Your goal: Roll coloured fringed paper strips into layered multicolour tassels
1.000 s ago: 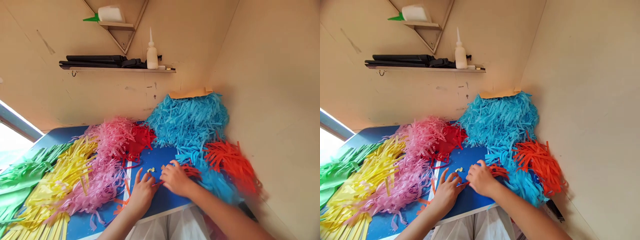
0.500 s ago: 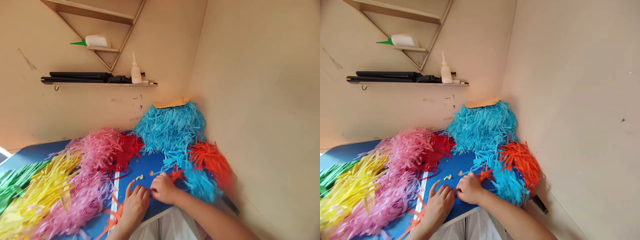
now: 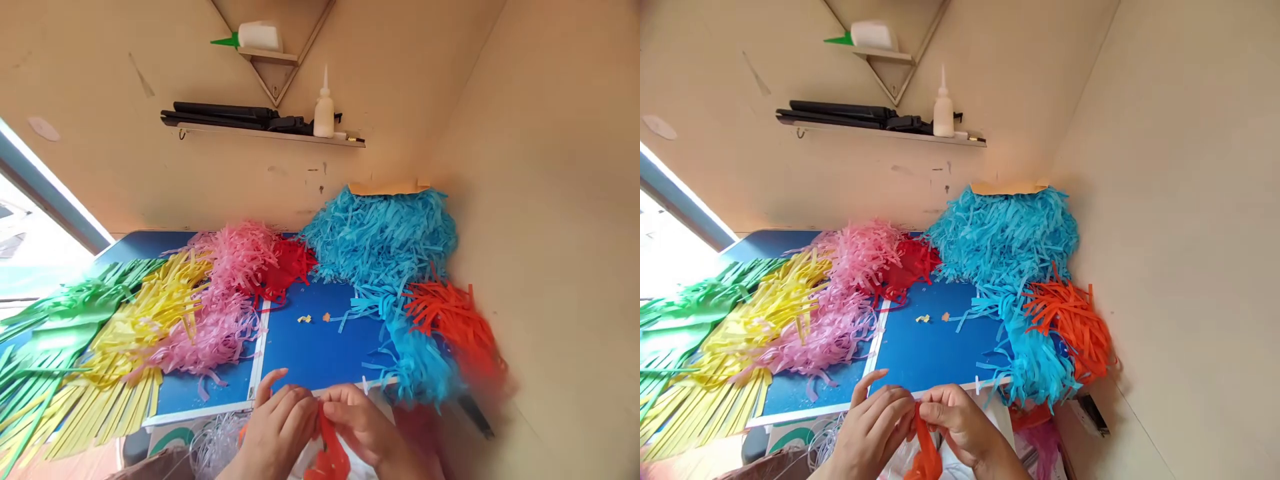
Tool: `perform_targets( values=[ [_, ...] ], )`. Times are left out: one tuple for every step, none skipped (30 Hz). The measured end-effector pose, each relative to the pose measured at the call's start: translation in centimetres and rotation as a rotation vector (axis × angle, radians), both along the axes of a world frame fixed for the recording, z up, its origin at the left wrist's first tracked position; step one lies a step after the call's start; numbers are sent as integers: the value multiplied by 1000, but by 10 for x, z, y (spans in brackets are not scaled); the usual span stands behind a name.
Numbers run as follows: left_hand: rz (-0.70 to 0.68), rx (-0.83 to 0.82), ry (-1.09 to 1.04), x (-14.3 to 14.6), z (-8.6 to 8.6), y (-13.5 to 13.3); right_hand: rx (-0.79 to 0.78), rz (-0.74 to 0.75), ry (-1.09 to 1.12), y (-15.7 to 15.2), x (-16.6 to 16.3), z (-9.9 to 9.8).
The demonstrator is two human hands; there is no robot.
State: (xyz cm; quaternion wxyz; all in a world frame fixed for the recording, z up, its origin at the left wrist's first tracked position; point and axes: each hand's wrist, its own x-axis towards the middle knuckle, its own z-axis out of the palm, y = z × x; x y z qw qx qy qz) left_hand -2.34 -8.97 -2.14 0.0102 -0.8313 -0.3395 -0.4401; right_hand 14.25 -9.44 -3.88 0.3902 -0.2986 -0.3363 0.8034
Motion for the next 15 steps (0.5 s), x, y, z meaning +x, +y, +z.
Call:
perform_targets(
  values=[
    [-32,-14,9,0,-2,0,-17,23,32,-2,-2,-1],
    [-68,-24,30,-1,-2,1,-44,48,60,-3,-3,-3],
    [-103,-27,62,-3,-3,1,-75,62,86,-4,-4,-4],
    [-130,-21,99,-4,-2,2,-107,65,106,-4,-4,-6],
    [-144,-8,137,-6,-1,4,-136,60,118,-5,-4,-8],
    [-150,6,174,-8,1,5,-150,47,117,-6,-4,-9],
    [-152,12,206,-10,2,5,-137,23,95,-7,-3,-10],
    [-157,9,235,-11,3,6,-93,-10,44,-8,-3,-11],
    [-159,1,258,-12,3,7,-19,-45,-39,-9,-2,-10],
    [-154,-7,276,-13,2,7,84,-87,-161,-11,-1,-9],
    [-142,-14,290,-12,1,7,214,-132,-319,-12,1,-7],
    [-124,-17,295,-12,-1,7,358,-166,-498,-13,2,-5],
    [-105,-20,295,-11,-3,7,505,-187,-674,-14,3,-2],
    [-93,-27,289,-11,-5,7,643,-200,-828,-14,4,0],
    [-88,-41,279,-10,-6,7,771,-209,-949,-15,6,2]
  ],
)
